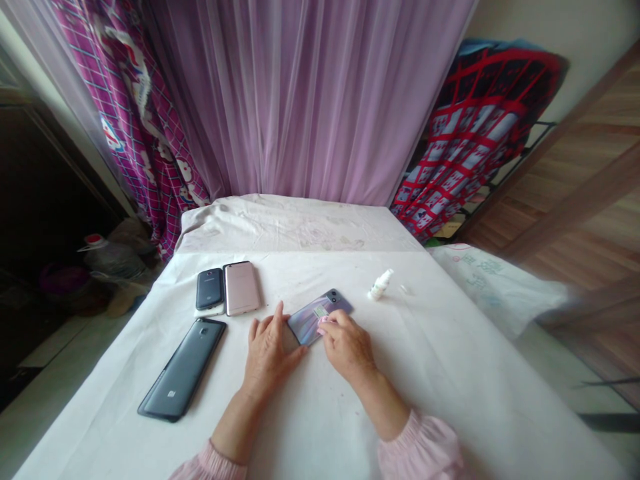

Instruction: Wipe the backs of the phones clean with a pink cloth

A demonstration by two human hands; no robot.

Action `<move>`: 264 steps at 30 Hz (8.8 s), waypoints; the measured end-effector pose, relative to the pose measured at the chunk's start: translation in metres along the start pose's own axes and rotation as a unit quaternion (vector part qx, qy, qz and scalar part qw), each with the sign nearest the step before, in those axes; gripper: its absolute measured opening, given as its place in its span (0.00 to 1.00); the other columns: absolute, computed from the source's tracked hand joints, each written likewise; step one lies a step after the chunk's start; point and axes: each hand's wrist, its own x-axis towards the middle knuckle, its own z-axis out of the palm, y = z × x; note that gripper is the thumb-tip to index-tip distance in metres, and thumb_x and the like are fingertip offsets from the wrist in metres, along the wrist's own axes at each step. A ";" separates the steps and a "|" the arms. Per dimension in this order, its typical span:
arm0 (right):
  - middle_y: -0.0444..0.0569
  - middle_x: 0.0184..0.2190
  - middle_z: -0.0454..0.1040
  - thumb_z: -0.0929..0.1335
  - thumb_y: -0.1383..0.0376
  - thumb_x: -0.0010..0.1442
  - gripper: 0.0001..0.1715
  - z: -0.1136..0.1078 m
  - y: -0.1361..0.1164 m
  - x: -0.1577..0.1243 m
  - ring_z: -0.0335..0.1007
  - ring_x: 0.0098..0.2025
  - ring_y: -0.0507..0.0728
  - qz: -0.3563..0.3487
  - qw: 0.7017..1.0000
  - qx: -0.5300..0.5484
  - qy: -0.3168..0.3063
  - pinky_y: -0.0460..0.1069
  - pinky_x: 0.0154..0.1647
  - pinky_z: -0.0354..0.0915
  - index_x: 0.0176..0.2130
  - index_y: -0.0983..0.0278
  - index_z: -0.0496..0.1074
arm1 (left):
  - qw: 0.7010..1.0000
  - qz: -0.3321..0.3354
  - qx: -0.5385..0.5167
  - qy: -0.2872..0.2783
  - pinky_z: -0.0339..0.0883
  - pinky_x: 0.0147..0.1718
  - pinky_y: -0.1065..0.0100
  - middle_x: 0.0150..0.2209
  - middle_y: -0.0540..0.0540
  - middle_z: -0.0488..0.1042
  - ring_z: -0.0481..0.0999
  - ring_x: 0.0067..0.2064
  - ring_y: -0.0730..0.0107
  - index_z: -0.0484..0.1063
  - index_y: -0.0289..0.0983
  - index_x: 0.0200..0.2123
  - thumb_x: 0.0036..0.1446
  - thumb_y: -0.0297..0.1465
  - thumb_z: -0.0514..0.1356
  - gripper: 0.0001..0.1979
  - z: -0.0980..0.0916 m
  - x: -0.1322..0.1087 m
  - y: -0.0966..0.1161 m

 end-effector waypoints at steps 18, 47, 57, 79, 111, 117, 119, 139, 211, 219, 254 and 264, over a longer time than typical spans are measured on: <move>0.47 0.43 0.73 0.63 0.69 0.61 0.15 -0.008 0.023 0.007 0.70 0.42 0.52 0.061 0.997 -0.034 0.020 0.43 0.40 0.61 0.39 0.57 0.78 | 1.000 -0.006 -0.006 -0.010 0.44 0.59 0.44 0.52 0.41 0.73 0.67 0.56 0.51 0.39 0.38 0.66 0.50 0.36 0.64 0.47 -0.003 0.000 0.002; 0.49 0.44 0.73 0.61 0.68 0.64 0.17 -0.007 0.043 0.014 0.69 0.41 0.54 0.102 0.992 -0.073 0.033 0.45 0.35 0.60 0.42 0.58 0.78 | 1.000 -0.008 -0.008 -0.014 0.44 0.60 0.45 0.53 0.40 0.73 0.66 0.56 0.50 0.41 0.37 0.66 0.50 0.37 0.63 0.46 -0.005 0.000 0.003; 0.46 0.45 0.73 0.60 0.69 0.65 0.18 -0.006 0.021 0.005 0.69 0.43 0.52 0.055 0.998 -0.041 0.007 0.44 0.38 0.60 0.39 0.55 0.78 | 1.000 0.005 0.008 -0.001 0.46 0.59 0.44 0.52 0.41 0.74 0.67 0.56 0.50 0.39 0.37 0.67 0.50 0.37 0.63 0.47 -0.004 0.000 0.002; 0.49 0.46 0.72 0.60 0.64 0.66 0.17 -0.002 0.018 0.053 0.65 0.44 0.56 0.007 0.996 -0.072 -0.045 0.46 0.35 0.57 0.40 0.57 0.78 | 1.000 -0.011 0.000 -0.014 0.44 0.60 0.45 0.52 0.41 0.73 0.66 0.56 0.51 0.41 0.37 0.66 0.49 0.35 0.64 0.47 -0.006 0.001 0.005; 0.48 0.40 0.74 0.62 0.68 0.64 0.16 0.006 0.040 0.018 0.70 0.41 0.54 -0.020 0.998 0.011 0.065 0.44 0.38 0.63 0.38 0.55 0.79 | 0.997 -0.036 0.055 -0.031 0.41 0.60 0.39 0.59 0.35 0.65 0.57 0.64 0.46 0.65 0.37 0.51 0.44 0.37 0.66 0.29 0.015 0.016 0.025; 0.48 0.42 0.74 0.63 0.69 0.63 0.16 0.007 0.045 0.016 0.71 0.42 0.54 -0.022 0.997 0.036 0.065 0.44 0.41 0.65 0.39 0.55 0.79 | 0.998 -0.028 0.048 0.005 0.43 0.60 0.41 0.53 0.37 0.70 0.62 0.60 0.47 0.64 0.37 0.50 0.42 0.36 0.65 0.29 0.018 0.003 0.031; 0.48 0.42 0.74 0.63 0.68 0.62 0.16 0.009 0.046 0.015 0.71 0.42 0.54 -0.026 0.996 0.044 0.070 0.44 0.42 0.65 0.40 0.55 0.79 | 0.998 -0.030 0.053 0.005 0.44 0.59 0.41 0.51 0.37 0.71 0.63 0.59 0.47 0.63 0.37 0.50 0.42 0.36 0.65 0.29 0.017 0.001 0.034; 0.51 0.39 0.74 0.59 0.70 0.64 0.20 0.021 0.046 0.008 0.73 0.42 0.53 -0.066 0.964 0.153 0.206 0.46 0.43 0.70 0.43 0.59 0.78 | 0.993 0.068 0.098 -0.003 0.67 0.45 0.62 0.46 0.44 0.71 0.72 0.45 0.62 0.54 0.39 0.59 0.55 0.24 0.59 0.29 0.008 -0.016 0.052; 0.50 0.34 0.75 0.64 0.68 0.60 0.11 0.020 0.060 -0.002 0.75 0.36 0.54 -0.044 0.921 0.182 0.342 0.47 0.36 0.73 0.36 0.62 0.77 | 0.919 0.250 0.272 -0.136 0.67 0.25 0.71 0.29 0.47 0.72 0.76 0.28 0.69 0.54 0.31 0.63 0.61 0.24 0.55 0.27 -0.006 0.028 0.092; 0.51 0.34 0.76 0.65 0.69 0.60 0.11 0.020 0.058 -0.002 0.75 0.36 0.55 -0.032 0.920 0.198 0.336 0.47 0.35 0.73 0.36 0.62 0.78 | 0.918 0.257 0.272 -0.132 0.68 0.24 0.70 0.28 0.47 0.72 0.76 0.27 0.68 0.56 0.31 0.63 0.60 0.26 0.57 0.28 -0.004 0.030 0.088; 0.50 0.30 0.75 0.64 0.68 0.59 0.11 0.018 0.064 -0.008 0.74 0.32 0.54 0.005 0.923 0.183 0.339 0.47 0.31 0.71 0.31 0.63 0.75 | 0.920 0.262 0.280 -0.083 0.60 0.23 0.68 0.26 0.47 0.68 0.69 0.26 0.69 0.59 0.32 0.61 0.61 0.32 0.56 0.26 0.014 0.014 0.105; 0.50 0.30 0.75 0.64 0.66 0.59 0.11 0.021 0.066 -0.007 0.73 0.32 0.55 0.019 0.925 0.194 0.327 0.47 0.31 0.72 0.30 0.63 0.75 | 0.919 0.266 0.276 -0.093 0.62 0.24 0.68 0.27 0.47 0.69 0.72 0.27 0.68 0.58 0.30 0.62 0.61 0.31 0.56 0.27 0.011 0.017 0.106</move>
